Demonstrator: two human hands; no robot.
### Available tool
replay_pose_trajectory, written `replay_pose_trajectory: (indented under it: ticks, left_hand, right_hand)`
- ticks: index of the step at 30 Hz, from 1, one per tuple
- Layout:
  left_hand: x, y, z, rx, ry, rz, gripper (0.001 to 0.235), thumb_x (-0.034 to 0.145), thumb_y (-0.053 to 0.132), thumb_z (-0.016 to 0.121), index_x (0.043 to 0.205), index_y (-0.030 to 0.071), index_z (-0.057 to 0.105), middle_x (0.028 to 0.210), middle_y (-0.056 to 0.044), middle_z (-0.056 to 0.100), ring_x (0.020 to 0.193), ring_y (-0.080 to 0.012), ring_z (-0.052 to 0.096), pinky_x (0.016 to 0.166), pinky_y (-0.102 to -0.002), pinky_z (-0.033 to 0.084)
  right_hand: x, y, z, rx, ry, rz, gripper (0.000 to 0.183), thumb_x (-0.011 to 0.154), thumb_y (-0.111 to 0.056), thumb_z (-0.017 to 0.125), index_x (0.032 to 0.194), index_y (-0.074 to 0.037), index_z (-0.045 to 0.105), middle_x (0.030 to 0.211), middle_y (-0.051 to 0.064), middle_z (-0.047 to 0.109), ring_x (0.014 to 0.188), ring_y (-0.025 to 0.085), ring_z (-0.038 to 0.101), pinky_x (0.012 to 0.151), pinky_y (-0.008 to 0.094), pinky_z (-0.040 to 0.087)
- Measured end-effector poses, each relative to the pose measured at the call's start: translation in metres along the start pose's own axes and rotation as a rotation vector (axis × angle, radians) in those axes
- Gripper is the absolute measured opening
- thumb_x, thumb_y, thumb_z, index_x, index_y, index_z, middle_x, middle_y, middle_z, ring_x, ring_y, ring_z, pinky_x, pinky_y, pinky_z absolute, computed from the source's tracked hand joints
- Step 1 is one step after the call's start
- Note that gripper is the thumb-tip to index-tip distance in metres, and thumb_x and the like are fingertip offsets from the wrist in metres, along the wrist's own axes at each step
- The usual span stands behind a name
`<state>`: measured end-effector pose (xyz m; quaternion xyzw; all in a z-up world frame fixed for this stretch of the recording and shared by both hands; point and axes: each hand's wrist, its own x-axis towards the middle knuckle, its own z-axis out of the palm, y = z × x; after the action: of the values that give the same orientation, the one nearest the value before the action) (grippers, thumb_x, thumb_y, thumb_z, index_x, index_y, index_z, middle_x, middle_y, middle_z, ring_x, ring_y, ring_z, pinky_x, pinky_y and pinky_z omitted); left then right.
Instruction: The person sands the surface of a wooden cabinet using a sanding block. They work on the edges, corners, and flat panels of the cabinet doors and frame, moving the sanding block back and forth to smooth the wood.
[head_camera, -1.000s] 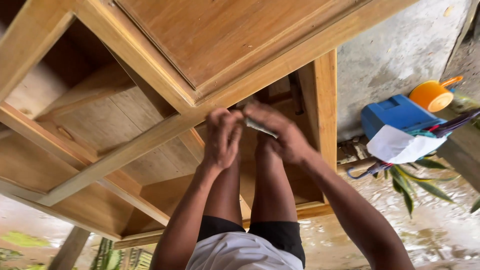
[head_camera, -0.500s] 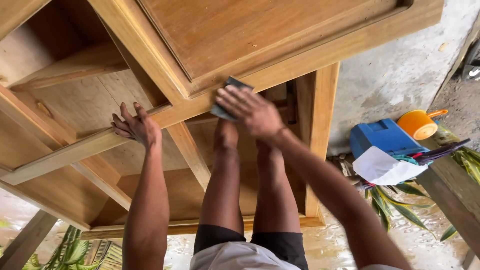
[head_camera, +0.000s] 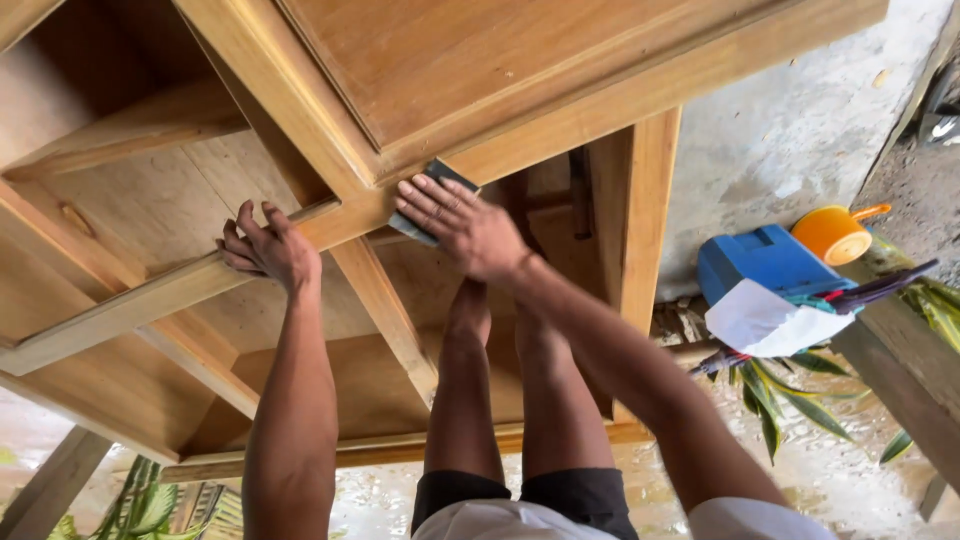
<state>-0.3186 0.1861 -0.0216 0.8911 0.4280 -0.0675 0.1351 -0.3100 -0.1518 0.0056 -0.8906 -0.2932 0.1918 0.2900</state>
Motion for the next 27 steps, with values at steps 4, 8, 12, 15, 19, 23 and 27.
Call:
replay_pose_trajectory:
  ticks: [4,8,12,15,19,23,27]
  left_hand:
    - [0.005,-0.007,0.003,0.010,-0.025,-0.010,0.044,0.105,0.057,0.055,0.134,0.025,0.066,0.161,-0.011,0.042,0.158,-0.0417,0.010,0.123,-0.064,0.009]
    - [0.000,-0.003,-0.001,0.041,0.007,0.148,0.036,0.106,0.049,0.056,0.127,0.020,0.065,0.145,-0.011,0.049,0.146,-0.0392,0.023,0.117,-0.068,0.011]
    - [-0.001,0.010,-0.012,0.040,-0.086,0.035,0.046,0.105,0.056,0.051,0.132,0.021,0.063,0.156,-0.015,0.041,0.155,-0.0426,0.011,0.121,-0.067,0.006]
    - [0.004,0.005,-0.010,0.040,-0.099,0.133,0.048,0.107,0.058,0.050,0.131,0.018,0.062,0.147,-0.014,0.045,0.146,-0.0360,0.023,0.120,-0.069,0.003]
    - [0.006,-0.005,-0.010,0.052,-0.209,0.013,0.062,0.105,0.068,0.040,0.142,0.022,0.058,0.160,-0.015,0.039,0.158,-0.0485,0.003,0.121,-0.069,-0.001]
    - [-0.004,0.017,-0.029,-0.019,-0.268,0.048,0.073,0.103,0.075,0.032,0.147,0.020,0.054,0.159,-0.010,0.037,0.158,-0.0428,-0.002,0.124,-0.064,0.001]
    - [0.005,-0.003,-0.017,0.025,-0.262,0.017,0.080,0.099,0.078,0.027,0.151,0.023,0.054,0.166,-0.016,0.035,0.159,-0.0496,-0.005,0.123,-0.068,-0.005]
  right_hand:
    - [-0.086,0.161,-0.064,0.024,-0.072,0.205,0.085,0.097,0.001,0.051,0.175,-0.026,0.035,0.181,0.001,0.036,0.166,0.022,0.034,0.120,0.049,0.036]
    - [-0.143,0.241,-0.171,-0.135,0.565,0.621,0.055,0.128,-0.030,0.030,0.174,-0.004,0.047,0.178,0.017,0.033,0.166,0.040,0.020,0.138,0.060,0.007]
    - [-0.125,0.194,-0.069,-0.071,0.458,0.569,0.088,0.096,0.008,0.049,0.180,-0.008,0.028,0.185,0.018,0.016,0.172,0.040,0.004,0.138,0.068,-0.004]
    - [-0.084,0.124,-0.065,0.218,0.211,0.282,0.063,0.120,-0.044,0.013,0.176,-0.021,0.032,0.182,0.009,0.027,0.170,0.042,0.017,0.113,0.071,0.056]
    - [-0.130,0.231,-0.107,-0.060,0.049,0.249,0.073,0.104,0.015,0.038,0.171,-0.012,0.031,0.178,0.011,0.018,0.165,0.032,0.013,0.136,0.056,0.005]
    - [-0.144,0.230,-0.069,-0.037,0.744,0.666,0.051,0.132,-0.033,0.034,0.182,-0.024,0.029,0.188,-0.010,0.012,0.177,0.014,-0.003,0.154,0.048,-0.003]
    - [0.004,-0.007,0.014,-0.230,-0.361,0.580,0.079,0.131,-0.051,0.056,0.180,-0.033,-0.003,0.185,0.017,-0.010,0.167,0.051,-0.011,0.132,0.077,-0.008]
